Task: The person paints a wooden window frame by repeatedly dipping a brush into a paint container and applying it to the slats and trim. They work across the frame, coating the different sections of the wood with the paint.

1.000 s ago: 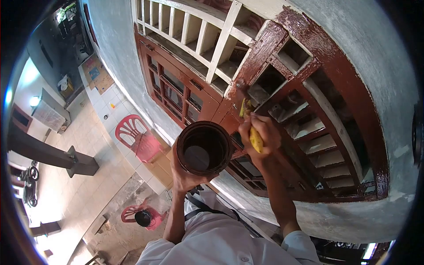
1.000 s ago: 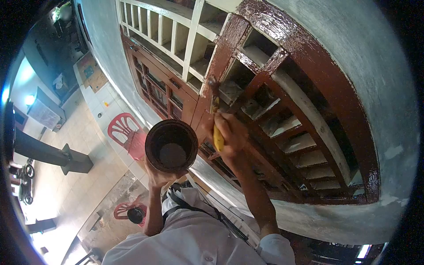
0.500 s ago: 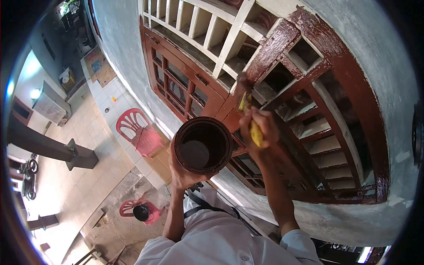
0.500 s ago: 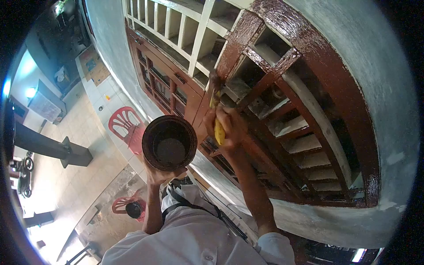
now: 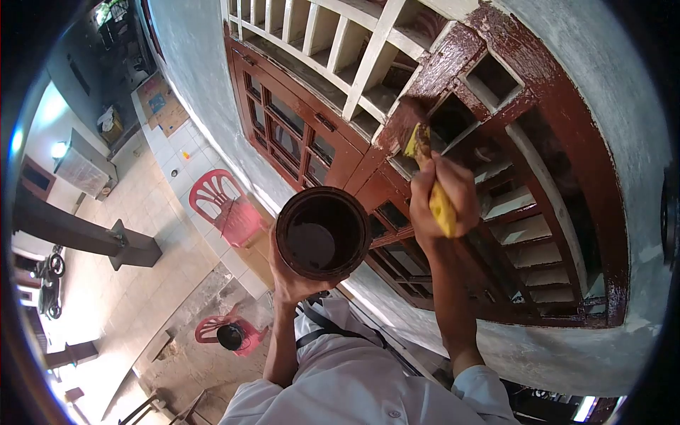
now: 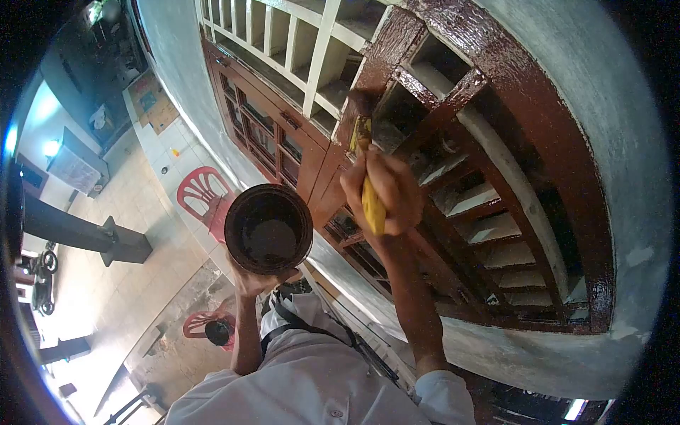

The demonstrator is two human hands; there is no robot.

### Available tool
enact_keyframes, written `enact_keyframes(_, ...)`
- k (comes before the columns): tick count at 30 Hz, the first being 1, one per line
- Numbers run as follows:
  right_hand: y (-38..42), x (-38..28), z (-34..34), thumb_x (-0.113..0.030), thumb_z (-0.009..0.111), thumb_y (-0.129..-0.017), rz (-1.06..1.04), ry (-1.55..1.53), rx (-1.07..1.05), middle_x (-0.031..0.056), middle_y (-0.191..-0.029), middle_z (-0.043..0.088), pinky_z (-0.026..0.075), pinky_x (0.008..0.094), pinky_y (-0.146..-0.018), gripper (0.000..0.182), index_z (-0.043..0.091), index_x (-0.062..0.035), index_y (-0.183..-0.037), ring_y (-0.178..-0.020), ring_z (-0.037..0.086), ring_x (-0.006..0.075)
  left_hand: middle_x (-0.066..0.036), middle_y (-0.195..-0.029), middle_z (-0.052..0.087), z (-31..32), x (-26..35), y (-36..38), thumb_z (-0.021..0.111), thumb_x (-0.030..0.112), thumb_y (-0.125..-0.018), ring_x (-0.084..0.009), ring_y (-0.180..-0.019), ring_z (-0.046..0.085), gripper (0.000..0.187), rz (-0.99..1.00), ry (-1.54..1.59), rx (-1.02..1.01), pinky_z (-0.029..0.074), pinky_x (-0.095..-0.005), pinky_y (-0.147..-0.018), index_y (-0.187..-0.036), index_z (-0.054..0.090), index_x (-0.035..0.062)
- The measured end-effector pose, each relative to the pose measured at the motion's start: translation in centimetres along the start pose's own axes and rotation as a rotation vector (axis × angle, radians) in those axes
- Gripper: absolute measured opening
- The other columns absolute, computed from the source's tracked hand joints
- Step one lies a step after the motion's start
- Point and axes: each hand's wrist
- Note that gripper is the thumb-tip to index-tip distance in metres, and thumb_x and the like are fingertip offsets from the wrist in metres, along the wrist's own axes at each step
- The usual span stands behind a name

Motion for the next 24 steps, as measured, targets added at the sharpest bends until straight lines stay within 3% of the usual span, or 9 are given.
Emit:
enact_keyframes(3, 3.8, 0.5, 0.0, 0.006, 0.068, -0.078, -0.042, -0.036, -0.062, 0.018, -0.093, 0.063, 0.056, 0.032, -0.063, 0.018, 0.061, 0.0032, -0.094, -0.076, 0.067, 0.0274, -0.014, -0.114, 0.061, -0.1, 0.0, 0.2, 0.095, 0.032, -0.044, -0.0254, -0.102, 0.063, 0.099, -0.008, -0.002, -0.002, 0.053, -0.0385, -0.088, -0.124, 0.047, -0.0028)
enact_keyframes(6, 8.0, 0.6, 0.8, 0.005, 0.069, -0.077, -0.079, -0.006, -0.153, 0.0165, -0.087, 0.063, 0.054, 0.0311, -0.062, 0.018, 0.061, 0.0025, -0.092, -0.075, 0.067, 0.0263, -0.014, -0.114, 0.061, -0.2, 0.1, 0.4, 0.095, 0.031, -0.043, -0.0255, -0.102, 0.063, 0.1, -0.009, -0.003, 0.001, 0.053, -0.0387, -0.088, -0.124, 0.047, -0.0028)
enact_keyframes(12, 8.4, 0.0, 0.3, 0.0, 0.073, -0.075, 0.231, -0.126, -0.305, 0.0149, -0.086, 0.064, 0.055, 0.0323, -0.063, 0.019, 0.063, 0.0013, -0.091, -0.071, 0.066, 0.0271, -0.014, -0.114, 0.061, 0.0, 0.0, 0.2, 0.095, 0.031, -0.043, -0.0258, -0.102, 0.063, 0.1, -0.008, 0.014, -0.025, 0.053, -0.0389, -0.089, -0.124, 0.047, -0.0029)
enact_keyframes(15, 3.4, -0.7, -0.8, 0.001, 0.073, -0.073, 0.266, -0.056, -0.257, 0.0149, -0.084, 0.063, 0.055, 0.0329, -0.062, 0.021, 0.063, 0.0019, -0.091, -0.068, 0.065, 0.0269, -0.015, -0.115, 0.061, 0.1, -0.2, 0.1, 0.095, 0.03, -0.043, -0.0259, -0.102, 0.063, 0.101, -0.011, 0.02, -0.037, 0.053, -0.0391, -0.089, -0.124, 0.047, -0.003)
enact_keyframes(18, 1.0, -0.7, -1.3, 0.007, 0.068, -0.077, 0.05, 0.088, -0.021, 0.0143, -0.082, 0.063, 0.055, 0.0317, -0.06, 0.014, 0.06, 0.0009, -0.087, -0.068, 0.066, 0.0254, -0.015, -0.115, 0.061, 0.2, -0.3, 0.1, 0.096, 0.03, -0.042, -0.0261, -0.103, 0.063, 0.101, -0.018, 0.025, -0.045, 0.053, -0.0392, -0.089, -0.124, 0.047, -0.0031)
enact_keyframes(22, 6.4, -0.6, -1.4, 0.008, 0.067, -0.076, 0.075, 0.038, -0.146, 0.0158, -0.083, 0.063, 0.056, 0.0317, -0.062, 0.023, 0.062, 0.0018, -0.098, -0.07, 0.067, 0.0259, -0.015, -0.115, 0.061, 0.2, -0.8, 0.0, 0.096, 0.03, -0.042, -0.0263, -0.103, 0.063, 0.102, -0.019, 0.052, -0.052, 0.052, -0.0394, -0.089, -0.124, 0.047, -0.0031)
enact_keyframes(24, 9.8, 0.5, -0.2, 0.007, 0.069, -0.075, 0.111, -0.075, -0.141, 0.0148, -0.081, 0.063, 0.053, 0.03, -0.057, 0.02, 0.062, 0.0033, -0.093, -0.067, 0.066, 0.0231, -0.015, -0.115, 0.061, 0.4, -1.0, -0.3, 0.096, 0.029, -0.042, -0.0263, -0.103, 0.063, 0.102, -0.013, 0.07, -0.056, 0.052, -0.0395, -0.089, -0.125, 0.047, -0.0032)
Point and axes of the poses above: each hand's wrist, its own y-axis away from the middle knuckle, its own z-axis out of the palm, x = y × z
